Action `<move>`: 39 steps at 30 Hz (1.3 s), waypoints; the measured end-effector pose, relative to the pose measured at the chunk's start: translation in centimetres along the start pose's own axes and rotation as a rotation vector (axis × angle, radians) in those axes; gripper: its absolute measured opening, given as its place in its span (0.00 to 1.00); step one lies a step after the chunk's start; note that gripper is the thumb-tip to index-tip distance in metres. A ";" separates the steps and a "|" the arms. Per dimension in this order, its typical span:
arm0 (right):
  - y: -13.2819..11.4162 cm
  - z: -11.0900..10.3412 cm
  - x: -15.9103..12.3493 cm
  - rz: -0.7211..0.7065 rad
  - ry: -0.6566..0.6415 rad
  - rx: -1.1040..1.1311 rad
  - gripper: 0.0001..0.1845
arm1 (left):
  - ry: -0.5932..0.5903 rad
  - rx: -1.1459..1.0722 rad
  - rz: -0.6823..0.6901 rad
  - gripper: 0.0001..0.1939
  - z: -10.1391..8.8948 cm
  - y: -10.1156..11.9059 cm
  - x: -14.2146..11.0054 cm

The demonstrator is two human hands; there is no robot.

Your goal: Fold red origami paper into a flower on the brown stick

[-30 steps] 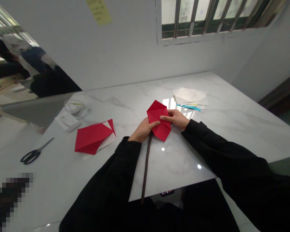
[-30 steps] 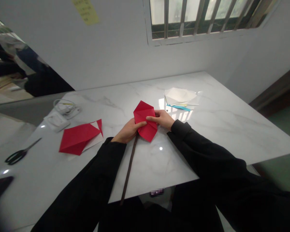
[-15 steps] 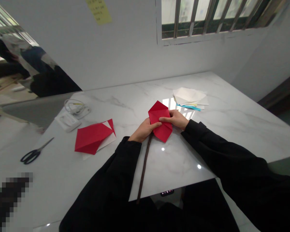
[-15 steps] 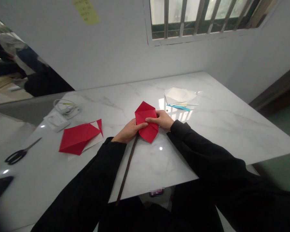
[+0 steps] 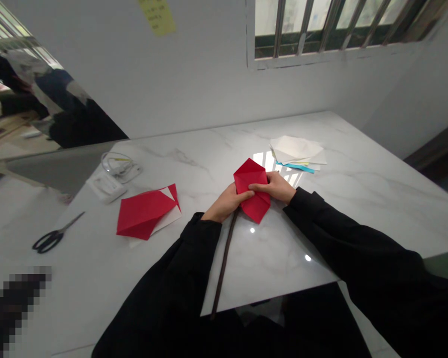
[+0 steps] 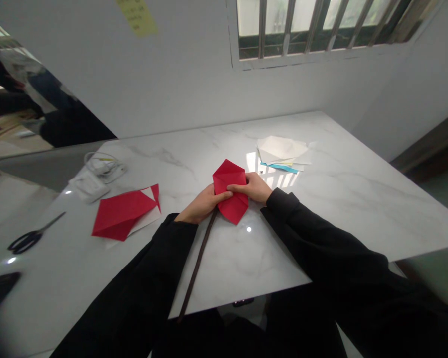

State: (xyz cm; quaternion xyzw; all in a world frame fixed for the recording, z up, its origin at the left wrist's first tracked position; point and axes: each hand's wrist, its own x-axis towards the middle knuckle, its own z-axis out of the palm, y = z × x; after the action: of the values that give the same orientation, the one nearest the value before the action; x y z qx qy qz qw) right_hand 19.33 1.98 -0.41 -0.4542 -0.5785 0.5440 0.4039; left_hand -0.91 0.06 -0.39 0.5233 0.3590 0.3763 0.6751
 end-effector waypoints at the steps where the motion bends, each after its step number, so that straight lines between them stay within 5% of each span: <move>1: -0.1 0.0 0.0 0.000 -0.001 -0.009 0.23 | -0.002 0.001 -0.001 0.27 0.1 0.0 0.0; 9: 0.3 -0.1 0.0 -0.009 0.018 -0.009 0.22 | 0.016 -0.019 0.001 0.29 0.0 0.0 0.2; 16: 0.7 -0.1 0.1 0.038 0.012 0.124 0.24 | 0.094 0.042 -0.060 0.21 -0.6 -0.9 0.6; 39: 0.4 0.0 0.1 0.042 -0.005 0.143 0.28 | 0.085 0.022 -0.028 0.22 -0.3 -0.5 0.5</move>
State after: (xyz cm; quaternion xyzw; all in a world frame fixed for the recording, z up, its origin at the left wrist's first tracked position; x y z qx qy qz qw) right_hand 19.37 2.07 -0.83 -0.4348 -0.5294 0.5934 0.4225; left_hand -0.88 0.54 -0.96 0.5091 0.3987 0.3847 0.6587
